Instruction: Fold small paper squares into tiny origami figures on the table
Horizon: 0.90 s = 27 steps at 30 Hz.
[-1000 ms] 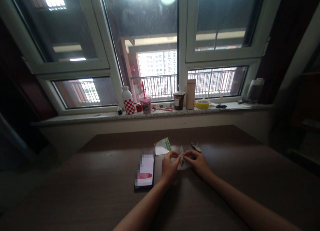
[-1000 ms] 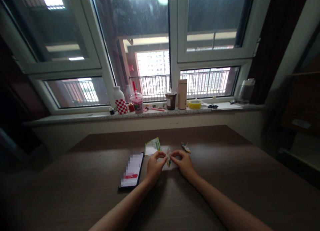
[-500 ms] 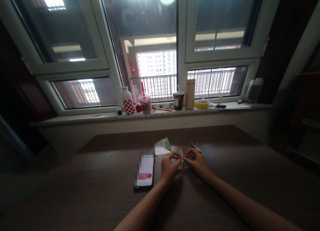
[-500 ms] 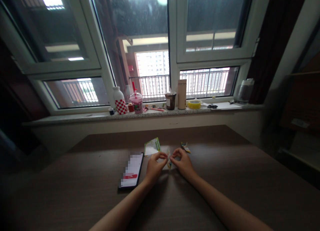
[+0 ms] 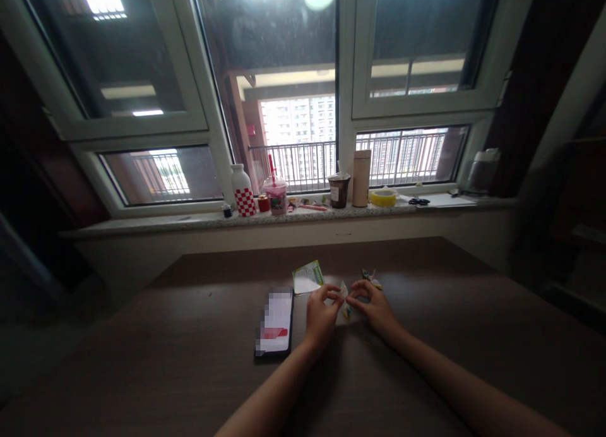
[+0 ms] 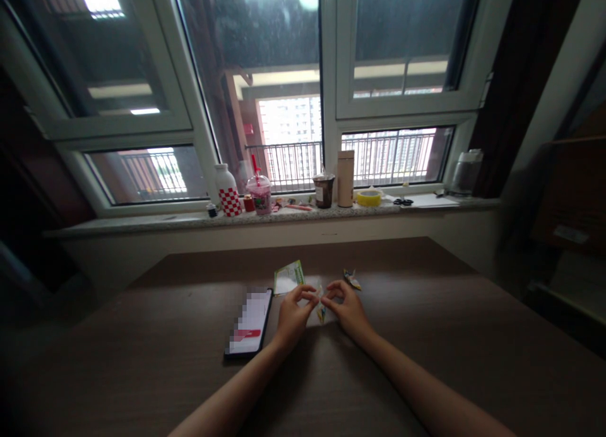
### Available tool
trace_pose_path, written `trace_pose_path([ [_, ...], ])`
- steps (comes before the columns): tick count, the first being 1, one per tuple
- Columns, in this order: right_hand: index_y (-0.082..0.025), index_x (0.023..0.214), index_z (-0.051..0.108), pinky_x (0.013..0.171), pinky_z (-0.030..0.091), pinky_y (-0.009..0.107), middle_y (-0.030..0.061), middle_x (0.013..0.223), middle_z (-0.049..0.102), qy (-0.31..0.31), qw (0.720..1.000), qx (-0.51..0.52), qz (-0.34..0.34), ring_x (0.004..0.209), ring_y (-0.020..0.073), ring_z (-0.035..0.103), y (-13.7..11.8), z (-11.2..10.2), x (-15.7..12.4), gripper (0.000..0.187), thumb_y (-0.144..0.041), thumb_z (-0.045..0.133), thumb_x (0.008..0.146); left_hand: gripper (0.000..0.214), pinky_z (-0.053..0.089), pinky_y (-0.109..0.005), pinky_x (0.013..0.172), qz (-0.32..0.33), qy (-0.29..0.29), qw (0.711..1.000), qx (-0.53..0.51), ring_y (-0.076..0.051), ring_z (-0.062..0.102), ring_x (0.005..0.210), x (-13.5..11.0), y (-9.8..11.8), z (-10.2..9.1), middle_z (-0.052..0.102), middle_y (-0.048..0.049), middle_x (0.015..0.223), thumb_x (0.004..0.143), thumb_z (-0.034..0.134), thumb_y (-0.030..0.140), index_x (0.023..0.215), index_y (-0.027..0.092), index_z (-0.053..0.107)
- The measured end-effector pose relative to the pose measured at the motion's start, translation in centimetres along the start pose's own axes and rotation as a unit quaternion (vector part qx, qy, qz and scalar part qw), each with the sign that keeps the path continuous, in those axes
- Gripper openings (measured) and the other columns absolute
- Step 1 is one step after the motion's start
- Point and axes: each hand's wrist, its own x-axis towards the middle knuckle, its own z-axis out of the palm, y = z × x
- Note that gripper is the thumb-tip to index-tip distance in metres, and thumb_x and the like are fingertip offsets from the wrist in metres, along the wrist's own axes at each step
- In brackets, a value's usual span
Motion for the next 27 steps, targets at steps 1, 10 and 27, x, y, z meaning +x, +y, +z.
trace_pose_path([
  [1, -0.022, 0.085, 0.054, 0.076, 0.052, 0.036, -0.0005, 0.072, 0.065, 0.004, 1.0, 0.004, 0.001, 0.076, 0.0224, 0.067, 0.0, 0.0, 0.0, 0.044, -0.049, 0.078, 0.061, 0.012, 0.043, -0.034, 0.088, 0.005, 0.0, 1.0, 0.004, -0.022, 0.067, 0.09, 0.0, 0.1, 0.0, 0.073, 0.0015, 0.075, 0.075, 0.068, 0.02, 0.086, 0.023, 0.067],
  [10, -0.023, 0.084, 0.059, 0.081, 0.048, 0.037, 0.0005, 0.074, 0.065, 0.013, 0.992, -0.126, -0.009, 0.082, 0.0233, 0.064, 0.4, 0.2, -0.4, 0.026, -0.033, 0.074, 0.066, 0.014, 0.029, -0.048, 0.102, -0.042, -0.029, 0.991, 0.12, -0.028, 0.059, 0.104, -0.7, 1.0, -0.2, 0.074, 0.001, 0.073, 0.071, 0.07, 0.021, 0.084, 0.027, 0.07],
  [27, -0.019, 0.09, 0.065, 0.093, 0.04, 0.038, 0.0098, 0.104, 0.065, 0.014, 0.913, -0.406, 0.032, 0.111, 0.0293, 0.049, 0.9, 0.4, -0.6, 0.019, -0.025, 0.073, 0.074, 0.016, 0.029, -0.043, 0.106, -0.013, -0.079, 0.956, 0.282, -0.027, 0.043, 0.117, -0.7, 0.0, -0.2, 0.06, 0.0004, 0.121, 0.081, 0.066, 0.035, 0.09, 0.04, 0.077],
])
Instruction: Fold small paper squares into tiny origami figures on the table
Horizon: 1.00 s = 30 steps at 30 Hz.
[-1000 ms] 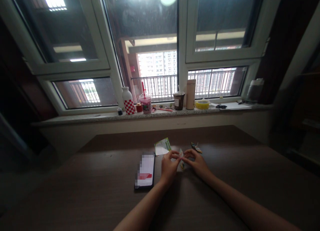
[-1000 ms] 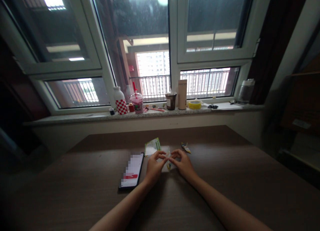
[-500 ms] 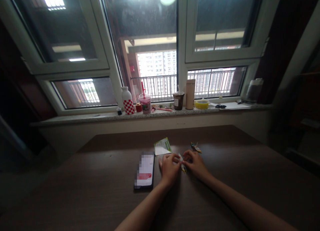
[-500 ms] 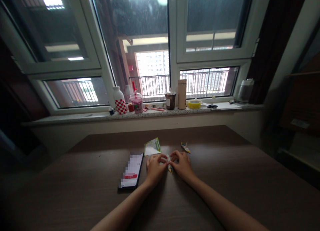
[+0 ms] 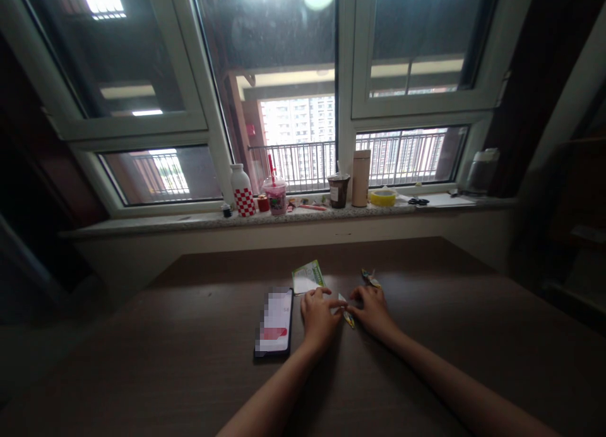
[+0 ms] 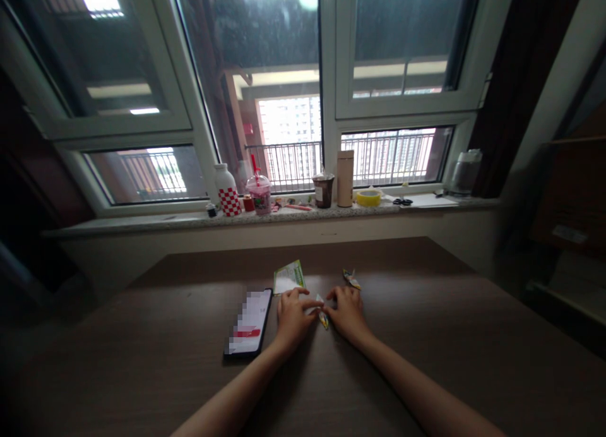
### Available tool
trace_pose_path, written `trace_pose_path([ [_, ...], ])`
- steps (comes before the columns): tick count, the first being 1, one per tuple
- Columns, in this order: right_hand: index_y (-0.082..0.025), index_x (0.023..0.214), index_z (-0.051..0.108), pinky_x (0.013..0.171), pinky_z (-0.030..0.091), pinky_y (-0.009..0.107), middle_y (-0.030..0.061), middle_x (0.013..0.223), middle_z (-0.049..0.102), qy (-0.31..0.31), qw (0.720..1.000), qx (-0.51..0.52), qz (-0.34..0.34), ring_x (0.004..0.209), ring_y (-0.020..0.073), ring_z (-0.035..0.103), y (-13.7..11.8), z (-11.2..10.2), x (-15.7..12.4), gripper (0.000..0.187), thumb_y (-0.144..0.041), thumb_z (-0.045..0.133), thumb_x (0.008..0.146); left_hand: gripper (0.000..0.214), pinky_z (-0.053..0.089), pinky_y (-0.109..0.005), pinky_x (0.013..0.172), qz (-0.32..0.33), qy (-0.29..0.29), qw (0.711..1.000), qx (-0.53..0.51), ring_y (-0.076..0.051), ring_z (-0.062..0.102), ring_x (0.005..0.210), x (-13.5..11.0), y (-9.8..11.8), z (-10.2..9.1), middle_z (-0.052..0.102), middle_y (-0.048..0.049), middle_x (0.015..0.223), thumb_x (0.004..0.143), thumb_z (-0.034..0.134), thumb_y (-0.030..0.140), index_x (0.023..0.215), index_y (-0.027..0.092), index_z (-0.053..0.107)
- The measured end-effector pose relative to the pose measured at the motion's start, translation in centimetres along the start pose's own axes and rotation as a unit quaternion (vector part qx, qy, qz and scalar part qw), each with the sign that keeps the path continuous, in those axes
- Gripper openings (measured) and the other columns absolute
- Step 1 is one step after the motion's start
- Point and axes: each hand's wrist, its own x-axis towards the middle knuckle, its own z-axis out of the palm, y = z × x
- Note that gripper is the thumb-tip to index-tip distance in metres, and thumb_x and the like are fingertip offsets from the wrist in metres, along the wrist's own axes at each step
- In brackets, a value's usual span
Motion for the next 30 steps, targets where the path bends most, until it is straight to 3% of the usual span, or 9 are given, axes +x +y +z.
trace_pose_path([
  [25, -0.022, 0.086, 0.07, 0.102, 0.034, 0.039, 0.0084, 0.114, 0.059, -0.085, 0.995, -0.044, -0.01, 0.116, 0.0281, 0.047, -0.2, -0.8, 0.4, 0.012, -0.032, 0.067, 0.082, 0.029, 0.026, -0.057, 0.108, 0.045, -0.08, 0.988, 0.124, -0.035, 0.033, 0.135, 0.8, -1.4, -1.3, 0.041, 0.0074, 0.15, 0.084, 0.051, 0.063, 0.109, 0.057, 0.065],
  [30, -0.022, 0.085, 0.071, 0.102, 0.034, 0.038, 0.0081, 0.114, 0.059, -0.086, 0.995, -0.04, -0.01, 0.116, 0.0275, 0.047, -0.4, -0.9, 0.4, 0.013, -0.034, 0.068, 0.082, 0.032, 0.016, -0.067, 0.109, 0.052, -0.082, 0.985, 0.139, -0.037, 0.025, 0.14, 0.7, -1.5, -1.3, 0.036, 0.0087, 0.154, 0.085, 0.047, 0.067, 0.112, 0.059, 0.062],
])
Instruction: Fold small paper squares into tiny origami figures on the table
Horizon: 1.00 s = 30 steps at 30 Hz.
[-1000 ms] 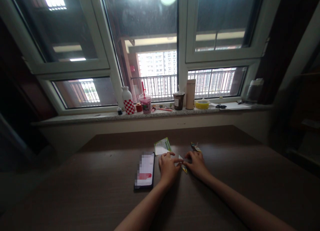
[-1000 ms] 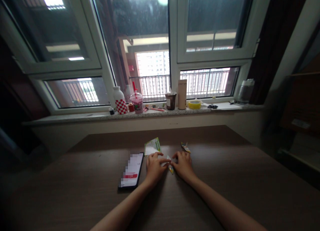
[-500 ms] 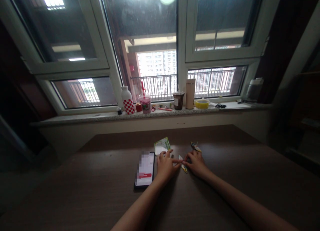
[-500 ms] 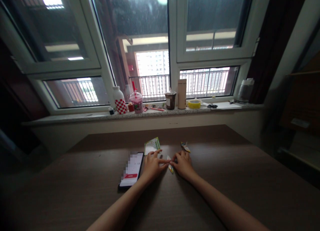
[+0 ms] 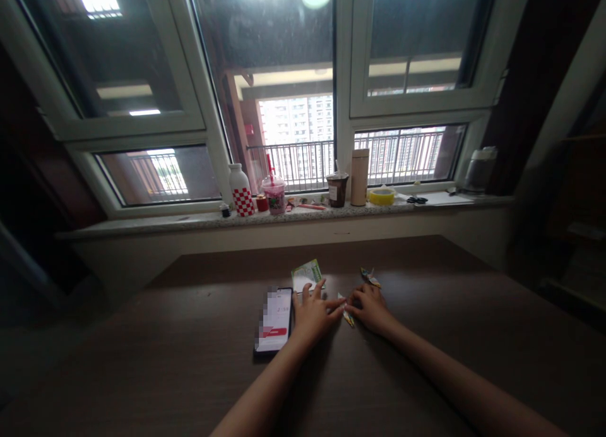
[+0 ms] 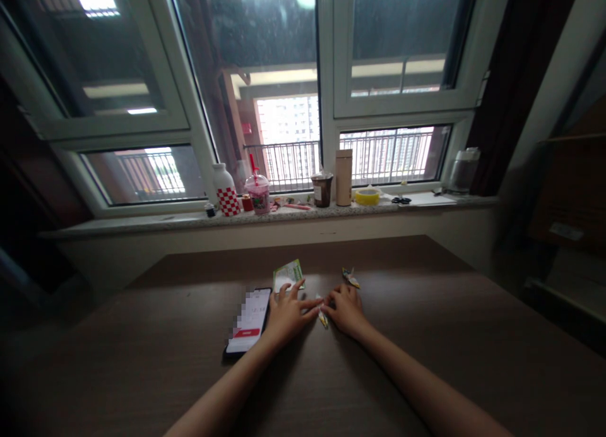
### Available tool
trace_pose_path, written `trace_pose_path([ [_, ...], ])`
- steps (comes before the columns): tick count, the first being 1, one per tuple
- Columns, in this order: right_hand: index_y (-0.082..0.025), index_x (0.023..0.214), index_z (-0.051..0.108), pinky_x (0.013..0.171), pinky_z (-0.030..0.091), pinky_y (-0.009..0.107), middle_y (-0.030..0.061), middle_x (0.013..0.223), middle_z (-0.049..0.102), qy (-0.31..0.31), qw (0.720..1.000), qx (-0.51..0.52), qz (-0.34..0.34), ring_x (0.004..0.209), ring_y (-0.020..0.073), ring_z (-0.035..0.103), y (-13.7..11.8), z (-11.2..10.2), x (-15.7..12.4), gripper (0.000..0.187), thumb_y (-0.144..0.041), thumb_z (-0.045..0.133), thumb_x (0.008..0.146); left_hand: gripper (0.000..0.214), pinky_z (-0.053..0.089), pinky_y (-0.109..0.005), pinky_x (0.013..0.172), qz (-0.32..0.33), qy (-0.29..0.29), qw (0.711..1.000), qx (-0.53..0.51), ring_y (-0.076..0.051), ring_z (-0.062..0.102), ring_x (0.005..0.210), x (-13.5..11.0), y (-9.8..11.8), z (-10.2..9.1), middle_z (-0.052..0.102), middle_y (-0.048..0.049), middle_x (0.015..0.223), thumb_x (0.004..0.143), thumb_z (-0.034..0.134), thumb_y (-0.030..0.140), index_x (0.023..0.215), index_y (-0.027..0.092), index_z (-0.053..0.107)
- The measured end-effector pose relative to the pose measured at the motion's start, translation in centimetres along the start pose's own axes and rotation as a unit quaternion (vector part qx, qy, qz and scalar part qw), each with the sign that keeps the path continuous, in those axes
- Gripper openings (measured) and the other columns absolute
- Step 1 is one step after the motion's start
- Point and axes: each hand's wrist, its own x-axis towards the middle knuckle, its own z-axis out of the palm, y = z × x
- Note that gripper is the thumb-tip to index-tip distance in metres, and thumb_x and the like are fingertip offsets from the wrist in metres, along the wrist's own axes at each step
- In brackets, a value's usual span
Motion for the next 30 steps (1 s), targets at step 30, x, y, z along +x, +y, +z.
trace_pose_path([
  [30, -0.019, 0.082, 0.073, 0.093, 0.041, 0.035, 0.0082, 0.1, 0.065, 0.037, 0.997, 0.066, -0.02, 0.104, 0.0246, 0.056, 1.5, 0.4, 0.5, 0.013, -0.03, 0.073, 0.074, 0.031, -0.009, -0.076, 0.105, 0.025, 0.001, 0.999, -0.035, -0.038, 0.013, 0.145, 0.2, 0.3, 0.2, 0.028, 0.0035, 0.158, 0.088, 0.053, 0.055, 0.116, 0.05, 0.064],
])
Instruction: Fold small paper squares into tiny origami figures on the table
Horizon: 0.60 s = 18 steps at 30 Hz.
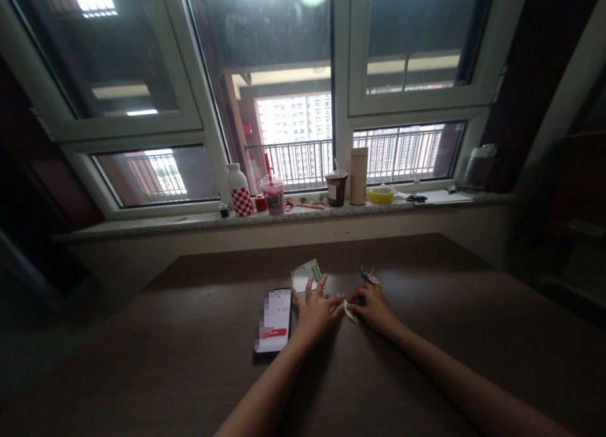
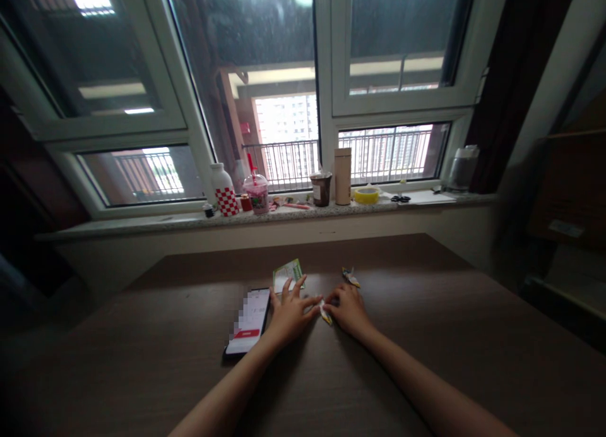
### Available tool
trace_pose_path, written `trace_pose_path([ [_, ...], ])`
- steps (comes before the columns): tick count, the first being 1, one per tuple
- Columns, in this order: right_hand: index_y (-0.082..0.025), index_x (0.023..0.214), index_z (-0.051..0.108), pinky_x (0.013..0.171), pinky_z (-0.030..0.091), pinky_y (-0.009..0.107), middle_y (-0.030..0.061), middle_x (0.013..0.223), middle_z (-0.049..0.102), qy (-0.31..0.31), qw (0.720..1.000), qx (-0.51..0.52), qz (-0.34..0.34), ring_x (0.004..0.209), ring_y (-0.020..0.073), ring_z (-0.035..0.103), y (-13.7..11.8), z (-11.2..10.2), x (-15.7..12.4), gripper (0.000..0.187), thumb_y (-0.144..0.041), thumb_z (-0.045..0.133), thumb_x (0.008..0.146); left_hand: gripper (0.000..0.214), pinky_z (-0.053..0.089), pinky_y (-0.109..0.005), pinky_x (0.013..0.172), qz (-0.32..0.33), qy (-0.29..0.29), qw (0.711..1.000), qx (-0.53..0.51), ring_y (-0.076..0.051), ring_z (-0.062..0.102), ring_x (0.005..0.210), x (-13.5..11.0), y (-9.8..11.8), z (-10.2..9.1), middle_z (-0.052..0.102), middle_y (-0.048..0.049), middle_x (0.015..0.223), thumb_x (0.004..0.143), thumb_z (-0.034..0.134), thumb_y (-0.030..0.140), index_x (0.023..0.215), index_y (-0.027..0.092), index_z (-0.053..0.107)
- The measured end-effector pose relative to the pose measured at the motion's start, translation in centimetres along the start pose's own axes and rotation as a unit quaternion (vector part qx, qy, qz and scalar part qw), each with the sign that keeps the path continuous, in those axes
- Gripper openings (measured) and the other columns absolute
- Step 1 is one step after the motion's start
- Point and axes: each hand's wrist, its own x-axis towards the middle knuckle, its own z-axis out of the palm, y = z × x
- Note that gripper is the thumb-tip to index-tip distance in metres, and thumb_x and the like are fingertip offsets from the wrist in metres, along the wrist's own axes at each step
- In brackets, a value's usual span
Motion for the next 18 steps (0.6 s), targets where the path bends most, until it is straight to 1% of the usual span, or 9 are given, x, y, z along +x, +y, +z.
trace_pose_path([
  [3, -0.02, 0.083, 0.076, 0.094, 0.041, 0.036, 0.0082, 0.098, 0.066, -0.005, 1.0, 0.019, -0.009, 0.104, 0.0249, 0.056, 0.1, -0.4, 0.1, 0.011, -0.024, 0.071, 0.074, 0.024, -0.004, -0.075, 0.107, -0.005, 0.023, 1.0, 0.004, -0.036, 0.018, 0.143, -0.2, 0.3, 0.0, 0.037, 0.0022, 0.154, 0.089, 0.055, 0.048, 0.103, 0.043, 0.073],
  [6, -0.022, 0.083, 0.077, 0.094, 0.041, 0.037, 0.0079, 0.099, 0.067, -0.009, 0.999, 0.015, -0.027, 0.104, 0.025, 0.057, -0.1, -0.8, -0.1, 0.014, -0.022, 0.065, 0.077, 0.018, 0.001, -0.071, 0.11, -0.021, 0.031, 0.999, -0.01, -0.034, 0.022, 0.141, -0.3, 0.6, -0.1, 0.043, 0.0001, 0.148, 0.085, 0.062, 0.044, 0.092, 0.037, 0.076],
  [9, -0.023, 0.085, 0.078, 0.093, 0.041, 0.038, 0.0081, 0.099, 0.067, -0.012, 0.999, 0.011, -0.05, 0.102, 0.025, 0.057, -0.4, -0.9, -0.5, 0.016, -0.029, 0.063, 0.081, 0.016, 0.006, -0.068, 0.112, -0.044, 0.039, 0.998, -0.036, -0.033, 0.028, 0.138, -0.4, 0.7, -0.3, 0.05, -0.0035, 0.141, 0.082, 0.067, 0.043, 0.091, 0.035, 0.076],
  [11, -0.023, 0.087, 0.078, 0.093, 0.041, 0.038, 0.0082, 0.099, 0.067, -0.016, 0.998, 0.013, -0.064, 0.101, 0.0249, 0.057, -0.7, -0.8, -0.7, 0.018, -0.034, 0.065, 0.082, 0.016, 0.008, -0.067, 0.112, -0.052, 0.045, 0.996, -0.049, -0.033, 0.03, 0.137, -0.4, 0.8, -0.3, 0.051, -0.0041, 0.139, 0.08, 0.068, 0.043, 0.091, 0.034, 0.076],
  [15, -0.021, 0.084, 0.076, 0.092, 0.041, 0.035, 0.0077, 0.098, 0.066, -0.026, 0.997, 0.024, -0.07, 0.102, 0.0238, 0.056, -0.9, -0.6, -0.8, 0.013, -0.029, 0.067, 0.08, 0.017, 0.008, -0.067, 0.111, -0.054, 0.054, 0.996, -0.052, -0.032, 0.03, 0.137, -0.5, 0.9, -0.1, 0.05, -0.005, 0.139, 0.08, 0.069, 0.039, 0.095, 0.033, 0.074],
  [18, -0.02, 0.081, 0.074, 0.092, 0.041, 0.035, 0.0068, 0.096, 0.067, -0.03, 0.997, 0.038, -0.067, 0.101, 0.0232, 0.057, -0.8, -0.4, -0.7, 0.01, -0.027, 0.066, 0.079, 0.014, 0.008, -0.066, 0.112, -0.056, 0.048, 0.996, -0.052, -0.031, 0.03, 0.137, -0.5, 0.9, 0.0, 0.05, -0.0047, 0.139, 0.081, 0.068, 0.037, 0.092, 0.03, 0.073],
])
